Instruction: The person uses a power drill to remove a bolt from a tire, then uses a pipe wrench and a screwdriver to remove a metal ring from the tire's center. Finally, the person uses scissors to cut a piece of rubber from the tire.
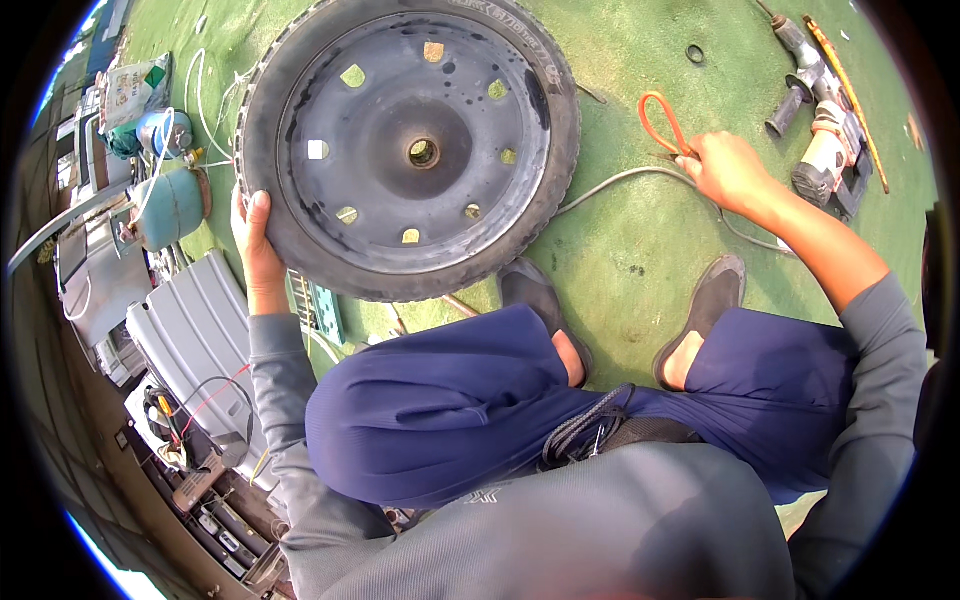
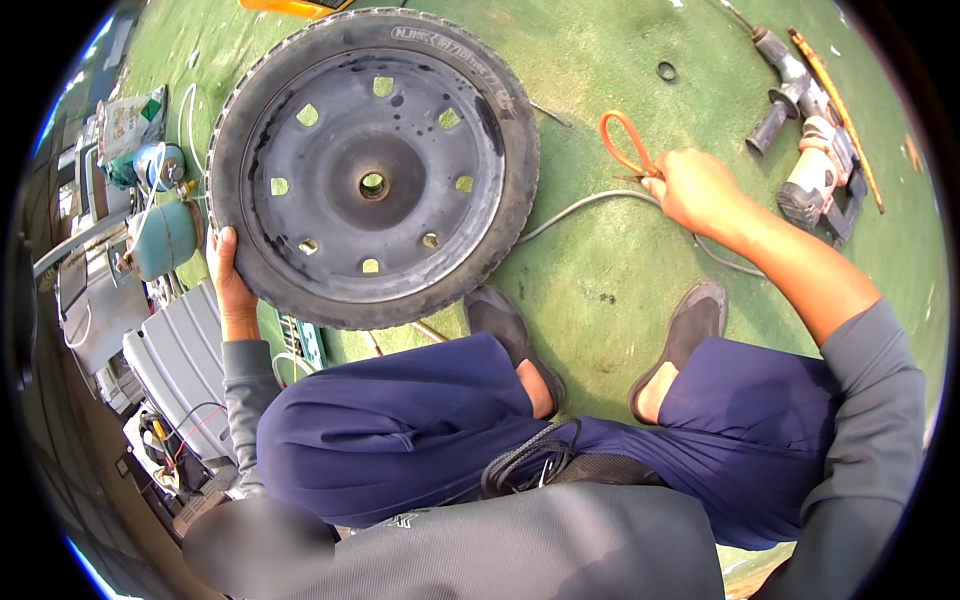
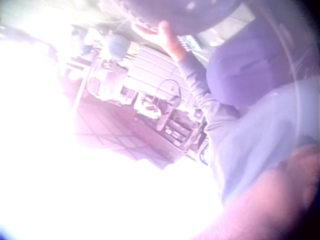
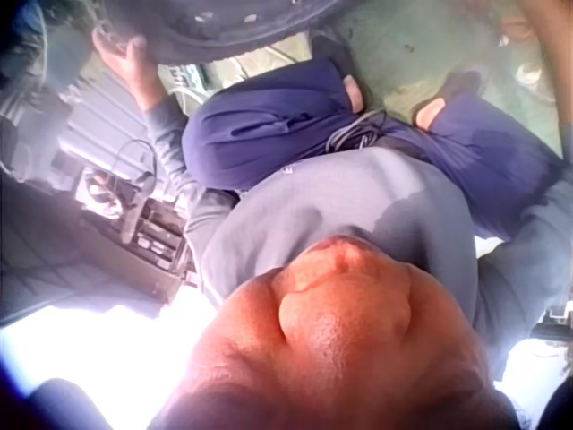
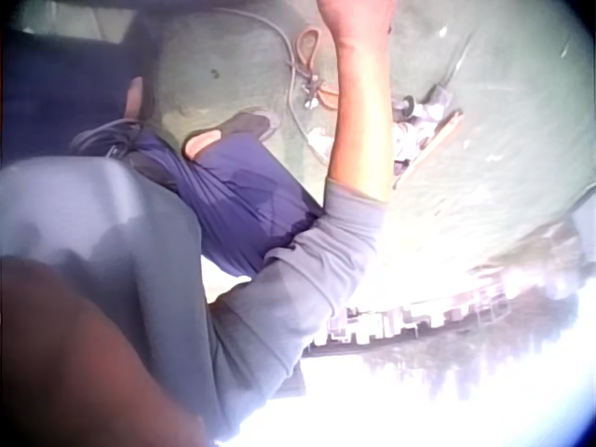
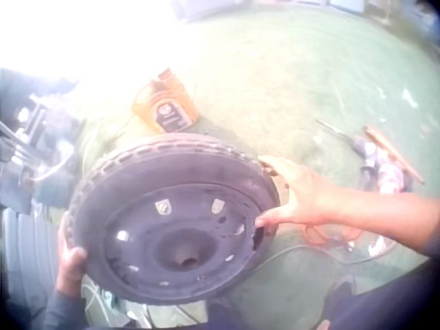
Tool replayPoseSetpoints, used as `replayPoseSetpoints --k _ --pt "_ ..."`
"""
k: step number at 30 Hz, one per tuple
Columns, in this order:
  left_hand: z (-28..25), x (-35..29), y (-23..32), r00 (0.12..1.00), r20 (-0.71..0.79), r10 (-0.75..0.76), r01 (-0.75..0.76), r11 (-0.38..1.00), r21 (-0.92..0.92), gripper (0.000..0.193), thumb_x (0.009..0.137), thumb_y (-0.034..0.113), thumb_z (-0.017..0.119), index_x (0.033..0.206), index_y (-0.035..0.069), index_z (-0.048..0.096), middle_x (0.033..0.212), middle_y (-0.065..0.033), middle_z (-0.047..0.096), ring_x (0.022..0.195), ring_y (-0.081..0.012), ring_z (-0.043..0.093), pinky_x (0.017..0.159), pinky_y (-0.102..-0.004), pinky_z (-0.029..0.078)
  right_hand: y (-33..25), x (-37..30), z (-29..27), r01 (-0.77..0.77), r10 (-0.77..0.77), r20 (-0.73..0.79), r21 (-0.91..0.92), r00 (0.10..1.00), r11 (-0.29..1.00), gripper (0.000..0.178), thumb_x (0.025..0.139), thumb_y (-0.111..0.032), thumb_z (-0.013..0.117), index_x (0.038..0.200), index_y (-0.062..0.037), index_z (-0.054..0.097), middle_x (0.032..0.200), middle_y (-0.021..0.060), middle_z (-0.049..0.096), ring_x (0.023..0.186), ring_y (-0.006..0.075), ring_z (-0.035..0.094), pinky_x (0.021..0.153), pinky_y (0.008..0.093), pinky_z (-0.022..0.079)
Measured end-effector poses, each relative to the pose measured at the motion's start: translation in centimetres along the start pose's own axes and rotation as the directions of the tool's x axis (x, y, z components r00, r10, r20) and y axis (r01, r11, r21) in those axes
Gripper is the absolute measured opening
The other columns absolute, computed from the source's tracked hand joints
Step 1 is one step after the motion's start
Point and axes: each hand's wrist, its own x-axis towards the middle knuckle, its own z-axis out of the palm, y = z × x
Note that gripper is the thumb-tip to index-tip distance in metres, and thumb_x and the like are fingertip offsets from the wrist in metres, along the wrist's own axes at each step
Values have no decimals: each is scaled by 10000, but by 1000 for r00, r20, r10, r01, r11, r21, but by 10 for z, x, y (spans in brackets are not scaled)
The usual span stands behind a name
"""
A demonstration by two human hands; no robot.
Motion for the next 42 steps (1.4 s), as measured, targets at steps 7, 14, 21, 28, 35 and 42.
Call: replayPoseSetpoints --k 7,14,21,28,35,42 --pt "18 -7 16 999 -11 51 -51 999 6 762 893 327 794 1475 -28 453 1354 -142 604 1207 -233 599 1069 -354 459 24 -18 -16 95 -66 94 -354 993 930 377 899 -317 761 1086 6 710 1045 207 728 997 414 697 863 512 549" --pt "14 -20 28 997 -34 64 -62 997 55 1003 827 353 852 1572 -44 310 1445 -163 537 1293 -258 559 1120 -375 429 -47 32 -54 322 -273 -289 136 917 937 848 835 -528 810 1413 25 528 1398 245 599 1287 391 591 1087 465 478" --pt "25 -29 44 988 -58 140 -131 982 136 1139 744 435 901 1580 -51 300 1457 -166 523 1321 -266 540 1138 -394 411 -84 54 -102 514 -360 -532 171 766 841 929 803 -596 798 1438 18 511 1383 232 606 1285 367 594 1091 454 470" --pt "39 -28 57 985 -41 170 -155 958 241 1138 694 541 907 1515 -51 387 1386 -157 566 1284 -252 558 1115 -378 414 -79 68 -125 136 -23 -319 338 948 931 632 965 -315 718 1421 75 518 1233 238 706 1093 304 711 931 418 566" --pt "54 -20 71 984 18 177 -177 959 221 1032 711 500 906 1452 -55 450 1343 -152 603 1236 -245 593 1093 -366 434 -122 30 -159 231 2 -306 722 952 652 714 1034 -444 620 1499 65 436 1251 165 642 971 202 666 745 339 579" --pt "74 -9 100 972 97 216 -234 938 256 769 809 335 850 1404 -36 534 1274 -130 664 1165 -205 640 1039 -343 488 -161 -11 -165 211 -143 -159 821 977 531 751 969 -487 689 1480 18 473 1382 200 616 1136 297 663 955 398 542"
